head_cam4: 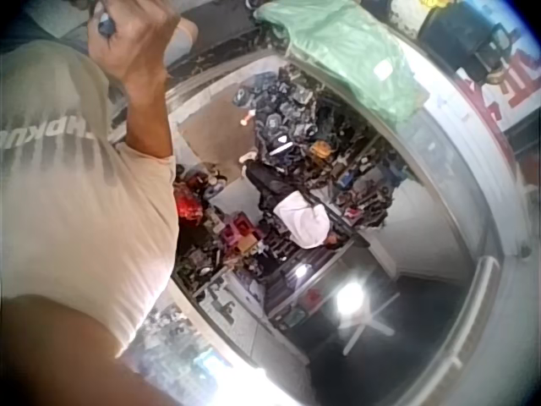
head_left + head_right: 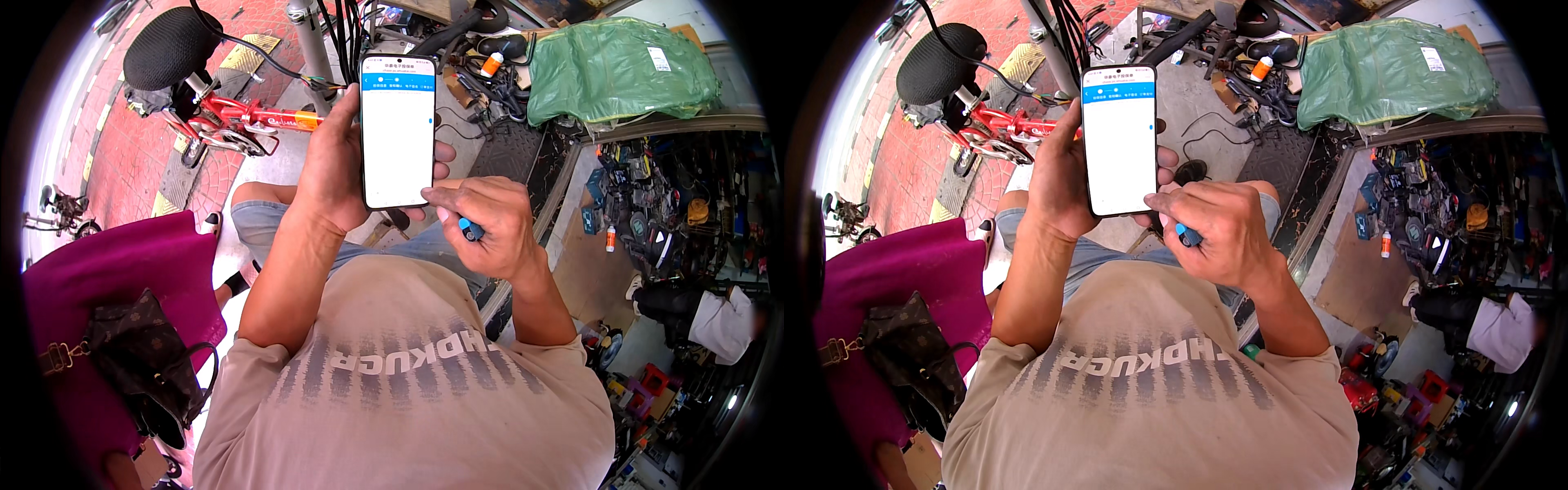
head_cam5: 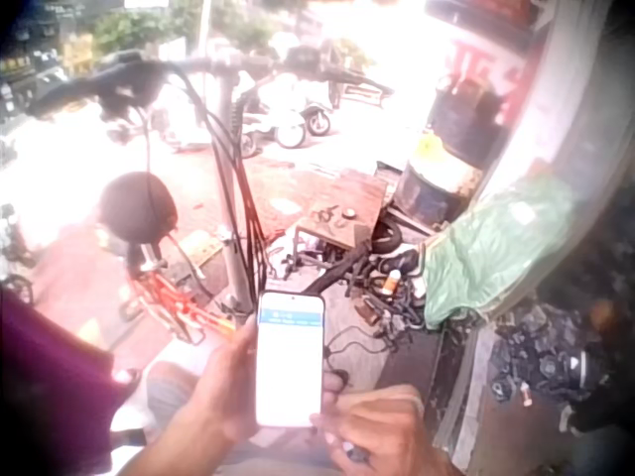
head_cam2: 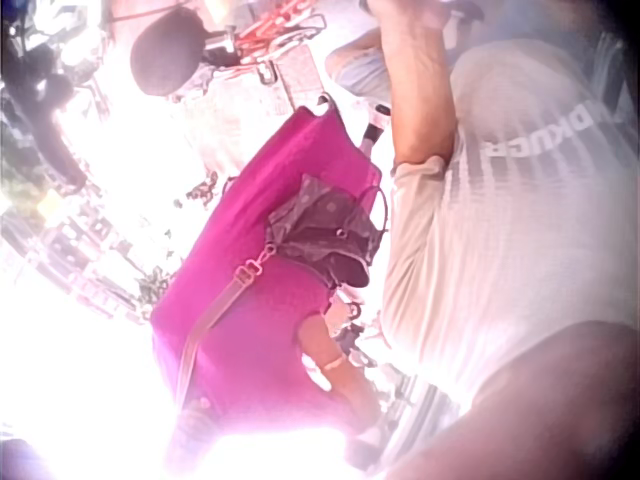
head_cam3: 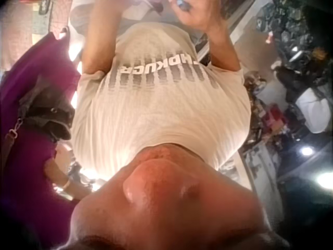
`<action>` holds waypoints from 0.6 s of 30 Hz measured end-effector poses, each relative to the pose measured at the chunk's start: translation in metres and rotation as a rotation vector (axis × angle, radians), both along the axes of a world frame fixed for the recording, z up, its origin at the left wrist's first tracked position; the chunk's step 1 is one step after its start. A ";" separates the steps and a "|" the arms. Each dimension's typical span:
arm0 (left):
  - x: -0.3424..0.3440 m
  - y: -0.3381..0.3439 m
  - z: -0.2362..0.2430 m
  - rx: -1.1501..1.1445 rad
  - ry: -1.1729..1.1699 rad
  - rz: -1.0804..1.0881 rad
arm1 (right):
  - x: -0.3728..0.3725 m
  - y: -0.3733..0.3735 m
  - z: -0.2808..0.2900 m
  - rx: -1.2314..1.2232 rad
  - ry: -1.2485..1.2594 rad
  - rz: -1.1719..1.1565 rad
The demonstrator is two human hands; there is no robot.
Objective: The person navigates a smartphone app to scan a QR code on a bicycle, then uses a small blue tool to adjust the bicycle's brake cable and housing near the handlebars.
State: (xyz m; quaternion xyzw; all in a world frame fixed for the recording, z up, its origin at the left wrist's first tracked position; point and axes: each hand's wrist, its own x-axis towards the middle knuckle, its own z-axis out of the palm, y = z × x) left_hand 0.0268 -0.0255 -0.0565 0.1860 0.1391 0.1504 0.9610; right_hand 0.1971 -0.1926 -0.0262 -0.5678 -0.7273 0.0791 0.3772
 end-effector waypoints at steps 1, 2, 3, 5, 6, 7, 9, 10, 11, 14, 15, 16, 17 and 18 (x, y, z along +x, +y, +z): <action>0.000 0.000 0.000 -0.008 -0.014 -0.003 | 0.000 -0.001 0.001 -0.006 0.012 -0.007; -0.001 -0.001 -0.001 -0.016 -0.028 -0.005 | 0.000 -0.003 0.002 -0.014 0.024 -0.013; -0.001 -0.001 -0.001 -0.025 -0.041 -0.006 | 0.000 -0.004 0.003 -0.021 0.036 -0.018; -0.002 -0.002 0.001 -0.030 -0.010 0.006 | 0.001 -0.004 0.002 -0.031 0.028 -0.022; -0.002 -0.003 0.001 -0.032 0.006 0.012 | 0.002 -0.005 0.002 -0.035 0.023 -0.024; -0.002 -0.003 0.001 -0.031 -0.001 0.006 | 0.002 -0.004 0.001 -0.021 0.029 -0.016; -0.002 -0.003 0.002 -0.027 -0.014 -0.004 | 0.001 -0.002 -0.001 0.007 0.040 0.000; -0.002 -0.003 0.001 -0.023 -0.021 -0.005 | 0.001 -0.002 0.000 0.008 0.043 -0.005; -0.002 -0.003 0.000 -0.019 -0.028 -0.005 | 0.000 -0.002 0.001 0.009 0.046 -0.010; -0.002 -0.004 0.000 -0.014 -0.032 0.000 | -0.001 0.000 0.005 0.015 0.048 -0.014; -0.001 -0.004 0.001 -0.014 -0.032 0.001 | -0.002 0.001 0.006 0.017 0.046 -0.014; -0.002 -0.004 0.001 -0.011 -0.032 0.004 | -0.002 0.003 0.006 0.028 0.050 -0.019; -0.002 -0.005 0.001 -0.009 -0.032 0.007 | -0.002 0.004 0.006 0.040 0.054 -0.023; -0.002 -0.005 0.002 -0.006 -0.033 0.010 | -0.003 0.005 0.006 0.051 0.058 -0.027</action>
